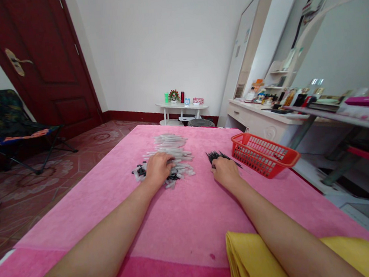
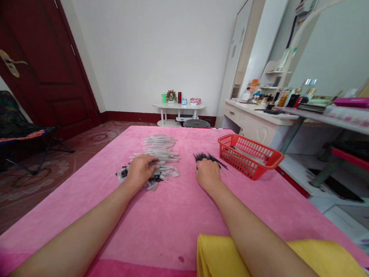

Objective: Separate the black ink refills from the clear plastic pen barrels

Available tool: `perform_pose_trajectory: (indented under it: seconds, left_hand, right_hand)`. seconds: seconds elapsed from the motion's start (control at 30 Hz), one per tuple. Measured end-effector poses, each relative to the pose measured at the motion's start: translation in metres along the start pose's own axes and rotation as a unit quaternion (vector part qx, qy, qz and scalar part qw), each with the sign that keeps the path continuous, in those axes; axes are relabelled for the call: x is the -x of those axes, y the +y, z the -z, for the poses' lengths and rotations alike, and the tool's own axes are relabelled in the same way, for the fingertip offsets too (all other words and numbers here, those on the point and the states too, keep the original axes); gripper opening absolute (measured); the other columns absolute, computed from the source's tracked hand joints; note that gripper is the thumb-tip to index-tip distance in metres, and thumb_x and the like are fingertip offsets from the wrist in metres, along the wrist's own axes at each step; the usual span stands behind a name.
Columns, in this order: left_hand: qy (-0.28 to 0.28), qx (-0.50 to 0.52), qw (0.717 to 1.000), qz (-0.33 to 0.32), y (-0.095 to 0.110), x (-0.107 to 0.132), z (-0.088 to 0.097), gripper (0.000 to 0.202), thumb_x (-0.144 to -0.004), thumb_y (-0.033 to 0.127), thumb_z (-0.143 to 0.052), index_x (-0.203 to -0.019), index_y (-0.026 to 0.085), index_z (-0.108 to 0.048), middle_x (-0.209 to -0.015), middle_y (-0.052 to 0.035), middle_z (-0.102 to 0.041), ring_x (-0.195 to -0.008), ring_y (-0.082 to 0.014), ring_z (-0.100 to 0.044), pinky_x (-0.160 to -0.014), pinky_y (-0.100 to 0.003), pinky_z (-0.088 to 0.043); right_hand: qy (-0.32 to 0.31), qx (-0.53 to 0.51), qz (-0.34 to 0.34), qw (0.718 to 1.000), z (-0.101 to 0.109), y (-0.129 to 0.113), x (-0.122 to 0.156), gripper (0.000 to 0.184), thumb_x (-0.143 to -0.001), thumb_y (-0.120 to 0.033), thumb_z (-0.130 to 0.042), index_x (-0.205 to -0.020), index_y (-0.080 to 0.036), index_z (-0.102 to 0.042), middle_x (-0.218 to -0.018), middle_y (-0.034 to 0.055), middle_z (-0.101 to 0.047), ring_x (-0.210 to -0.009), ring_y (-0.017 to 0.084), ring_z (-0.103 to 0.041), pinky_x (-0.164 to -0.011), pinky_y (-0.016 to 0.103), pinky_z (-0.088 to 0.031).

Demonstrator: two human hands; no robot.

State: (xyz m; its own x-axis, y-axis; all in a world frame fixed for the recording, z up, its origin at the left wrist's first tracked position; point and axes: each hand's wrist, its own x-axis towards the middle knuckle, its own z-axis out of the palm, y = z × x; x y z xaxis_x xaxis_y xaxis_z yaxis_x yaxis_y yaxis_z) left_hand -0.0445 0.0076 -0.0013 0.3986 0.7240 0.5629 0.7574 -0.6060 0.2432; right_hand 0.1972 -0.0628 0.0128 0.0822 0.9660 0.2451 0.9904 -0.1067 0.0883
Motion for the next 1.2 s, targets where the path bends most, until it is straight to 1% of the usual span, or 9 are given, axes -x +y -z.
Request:
perform_pose_trajectory:
  seconds: [0.1,0.27,0.33,0.43,0.57,0.77,0.97,1.07,1.2]
  left_hand:
    - [0.010,0.035,0.999,-0.002,0.001,0.000,0.000,0.019,-0.074,0.029,-0.066,-0.091,0.021,-0.070,-0.087,-0.0048,-0.070,-0.083,-0.0211,-0.061,-0.076,-0.031,-0.045]
    - [0.016,0.074,0.996,-0.038,0.003,0.001,-0.001,0.016,-0.075,0.030,-0.066,-0.086,0.020,-0.071,-0.085,-0.0045,-0.067,-0.080,-0.0181,-0.060,-0.073,-0.028,-0.044]
    - [0.022,0.072,0.996,-0.045,0.006,0.001,0.000,0.017,-0.076,0.031,-0.065,-0.088,0.022,-0.072,-0.086,-0.0045,-0.066,-0.080,-0.0174,-0.059,-0.072,-0.027,-0.043]
    - [0.029,0.053,0.996,-0.072,0.013,0.001,0.004,0.019,-0.078,0.031,-0.063,-0.092,0.023,-0.072,-0.086,-0.0049,-0.064,-0.081,-0.0183,-0.058,-0.073,-0.029,-0.042]
    - [0.016,0.049,0.991,-0.127,0.027,0.002,0.009,0.027,-0.079,0.025,-0.063,-0.106,0.022,-0.066,-0.088,-0.0061,-0.065,-0.086,-0.0199,-0.058,-0.078,-0.032,-0.042]
    - [0.015,0.058,0.979,-0.194,0.038,0.007,0.005,0.040,-0.082,0.019,-0.056,-0.121,0.022,-0.055,-0.097,-0.0067,-0.065,-0.093,-0.0205,-0.058,-0.084,-0.034,-0.041]
    - [0.020,0.050,0.971,-0.231,0.042,0.010,0.004,0.036,-0.085,0.023,-0.053,-0.120,0.021,-0.055,-0.101,-0.0077,-0.065,-0.094,-0.0198,-0.058,-0.083,-0.033,-0.042]
    - [0.019,0.046,0.973,-0.225,0.041,0.010,0.004,0.035,-0.085,0.028,-0.055,-0.119,0.021,-0.056,-0.105,-0.0088,-0.065,-0.097,-0.0204,-0.058,-0.085,-0.034,-0.042]
    - [0.015,0.029,0.978,-0.206,0.039,0.008,0.003,0.027,-0.087,0.030,-0.051,-0.109,0.021,-0.064,-0.097,-0.0091,-0.066,-0.092,-0.0205,-0.059,-0.083,-0.035,-0.043]
  right_hand:
    - [0.021,-0.031,0.022,0.999,0.001,-0.003,0.000,0.018,-0.081,-0.027,-0.056,-0.089,-0.017,-0.068,-0.094,0.0129,-0.065,-0.086,0.023,-0.061,-0.074,0.032,-0.041]
    - [0.034,-0.134,0.141,0.980,0.003,-0.017,0.005,0.018,-0.082,-0.022,-0.055,-0.095,-0.020,-0.067,-0.096,0.0072,-0.064,-0.087,0.018,-0.060,-0.075,0.026,-0.041]
    - [0.031,-0.162,0.164,0.972,0.004,-0.024,0.007,0.018,-0.081,-0.021,-0.056,-0.096,-0.020,-0.066,-0.097,0.0069,-0.064,-0.087,0.017,-0.060,-0.076,0.025,-0.040]
    - [0.043,-0.223,0.166,0.960,0.004,-0.033,0.010,0.023,-0.079,-0.019,-0.059,-0.101,-0.019,-0.064,-0.097,0.0063,-0.065,-0.085,0.017,-0.060,-0.074,0.025,-0.041]
    - [0.072,-0.335,0.155,0.927,0.004,-0.042,0.010,0.030,-0.078,-0.020,-0.059,-0.108,-0.019,-0.061,-0.095,0.0042,-0.067,-0.083,0.016,-0.060,-0.075,0.025,-0.043]
    - [0.043,-0.402,0.150,0.902,0.003,-0.048,0.011,0.015,-0.080,-0.025,-0.057,-0.086,-0.017,-0.068,-0.082,0.0031,-0.070,-0.074,0.017,-0.060,-0.069,0.026,-0.044]
    - [0.038,-0.456,0.148,0.877,0.001,-0.046,0.010,0.019,-0.080,-0.027,-0.057,-0.087,-0.017,-0.071,-0.083,0.0032,-0.071,-0.073,0.016,-0.062,-0.067,0.025,-0.044]
    - [0.045,-0.450,0.134,0.882,-0.001,-0.040,0.007,0.017,-0.078,-0.025,-0.057,-0.083,-0.017,-0.071,-0.076,0.0015,-0.070,-0.068,0.015,-0.060,-0.065,0.024,-0.043]
    - [0.062,-0.464,0.107,0.877,0.000,-0.029,0.001,0.016,-0.075,-0.024,-0.056,-0.074,-0.015,-0.069,-0.068,0.0008,-0.067,-0.064,0.014,-0.057,-0.062,0.024,-0.042]
